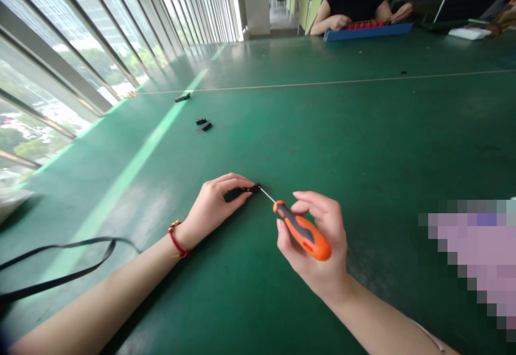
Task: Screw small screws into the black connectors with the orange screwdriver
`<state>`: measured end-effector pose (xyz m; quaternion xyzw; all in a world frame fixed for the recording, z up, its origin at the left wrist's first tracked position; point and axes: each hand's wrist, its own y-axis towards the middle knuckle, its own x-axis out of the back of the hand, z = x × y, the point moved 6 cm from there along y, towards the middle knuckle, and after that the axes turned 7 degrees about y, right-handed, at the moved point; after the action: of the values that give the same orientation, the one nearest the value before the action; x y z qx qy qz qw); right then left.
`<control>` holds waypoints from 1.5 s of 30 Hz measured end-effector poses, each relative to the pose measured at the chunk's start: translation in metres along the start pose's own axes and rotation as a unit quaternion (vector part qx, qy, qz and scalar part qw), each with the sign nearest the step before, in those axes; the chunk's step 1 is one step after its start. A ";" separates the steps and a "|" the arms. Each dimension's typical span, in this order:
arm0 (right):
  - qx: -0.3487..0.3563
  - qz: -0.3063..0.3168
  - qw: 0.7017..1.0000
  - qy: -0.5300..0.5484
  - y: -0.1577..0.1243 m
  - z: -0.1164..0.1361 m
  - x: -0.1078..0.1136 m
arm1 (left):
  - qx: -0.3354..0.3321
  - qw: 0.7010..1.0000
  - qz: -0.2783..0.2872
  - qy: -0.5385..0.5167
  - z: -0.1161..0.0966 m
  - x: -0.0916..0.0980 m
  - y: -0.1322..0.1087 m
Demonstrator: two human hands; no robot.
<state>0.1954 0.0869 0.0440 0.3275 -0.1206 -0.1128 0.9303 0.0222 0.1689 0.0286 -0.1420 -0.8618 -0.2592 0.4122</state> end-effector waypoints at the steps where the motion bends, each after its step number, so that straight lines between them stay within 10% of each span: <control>1: 0.004 -0.017 1.000 0.012 0.000 0.001 0.002 | 0.000 1.000 0.001 0.001 0.000 0.000 0.000; 16: 0.033 0.066 0.995 -0.067 0.001 0.002 -0.004 | 0.007 1.000 0.002 0.021 -0.001 -0.001 -0.001; 45: 0.012 0.020 0.999 -0.048 0.001 0.001 0.001 | 0.008 0.999 -0.014 0.050 -0.002 -0.002 -0.003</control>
<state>0.1961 0.0870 0.0457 0.3299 -0.1730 -0.1082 0.9217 0.0230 0.1659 0.0274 -0.1133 -0.8441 -0.2644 0.4526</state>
